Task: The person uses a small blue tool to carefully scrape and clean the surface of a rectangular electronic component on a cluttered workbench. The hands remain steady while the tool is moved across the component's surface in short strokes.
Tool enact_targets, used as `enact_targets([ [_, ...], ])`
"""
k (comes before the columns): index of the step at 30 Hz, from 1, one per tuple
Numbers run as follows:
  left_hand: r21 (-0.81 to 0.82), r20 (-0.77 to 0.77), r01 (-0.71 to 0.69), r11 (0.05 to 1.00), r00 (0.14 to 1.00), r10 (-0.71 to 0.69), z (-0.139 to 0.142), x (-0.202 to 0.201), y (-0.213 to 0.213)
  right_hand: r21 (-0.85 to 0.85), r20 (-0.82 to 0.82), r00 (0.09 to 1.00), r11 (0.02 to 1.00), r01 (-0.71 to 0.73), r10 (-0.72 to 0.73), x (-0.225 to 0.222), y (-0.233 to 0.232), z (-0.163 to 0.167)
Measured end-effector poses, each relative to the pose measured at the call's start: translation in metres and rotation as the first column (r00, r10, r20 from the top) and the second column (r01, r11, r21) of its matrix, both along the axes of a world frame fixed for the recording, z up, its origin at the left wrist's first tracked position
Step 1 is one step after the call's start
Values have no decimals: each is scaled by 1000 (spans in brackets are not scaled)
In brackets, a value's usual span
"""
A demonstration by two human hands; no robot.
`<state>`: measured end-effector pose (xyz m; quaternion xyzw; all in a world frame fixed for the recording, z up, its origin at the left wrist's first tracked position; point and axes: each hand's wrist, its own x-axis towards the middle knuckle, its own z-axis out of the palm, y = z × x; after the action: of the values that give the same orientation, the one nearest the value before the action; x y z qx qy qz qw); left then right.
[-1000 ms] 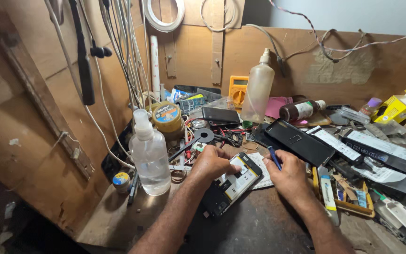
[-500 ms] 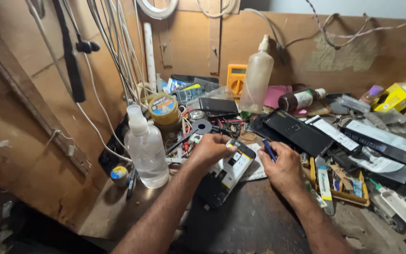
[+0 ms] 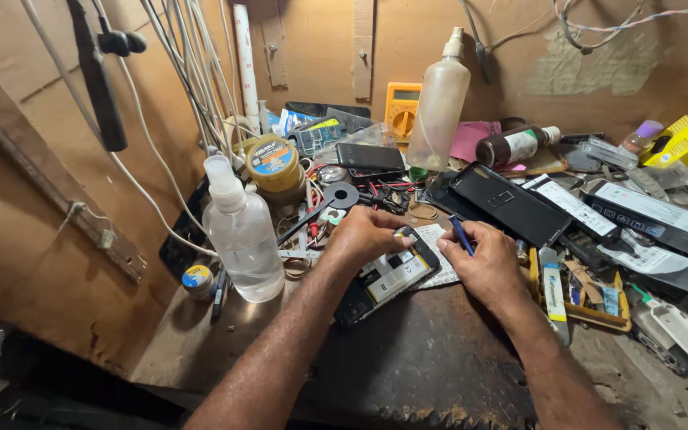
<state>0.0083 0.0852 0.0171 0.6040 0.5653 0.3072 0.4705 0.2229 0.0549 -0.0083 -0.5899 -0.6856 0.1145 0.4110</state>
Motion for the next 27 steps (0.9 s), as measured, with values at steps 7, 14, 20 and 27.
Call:
enact_targets([
  [7, -13, -101, -30, 999, 994, 28, 5, -1, -5, -133, 25, 997, 988, 76, -74, -1, 12, -2],
  [14, -32, -143, -66, 997, 988, 61, 13, 0, -12, -141, 3, 998, 988, 68, -68, -1, 16, -3],
  [20, -24, -34, -40, 999, 999, 39, -6, -1, -1, -156, -53, 997, 986, 53, -62, 6, 10, -1],
  [27, 31, 170, 64, 997, 983, -68, -37, -4, 23, -115, -46, 999, 993, 13, -18, 6, 11, -4],
])
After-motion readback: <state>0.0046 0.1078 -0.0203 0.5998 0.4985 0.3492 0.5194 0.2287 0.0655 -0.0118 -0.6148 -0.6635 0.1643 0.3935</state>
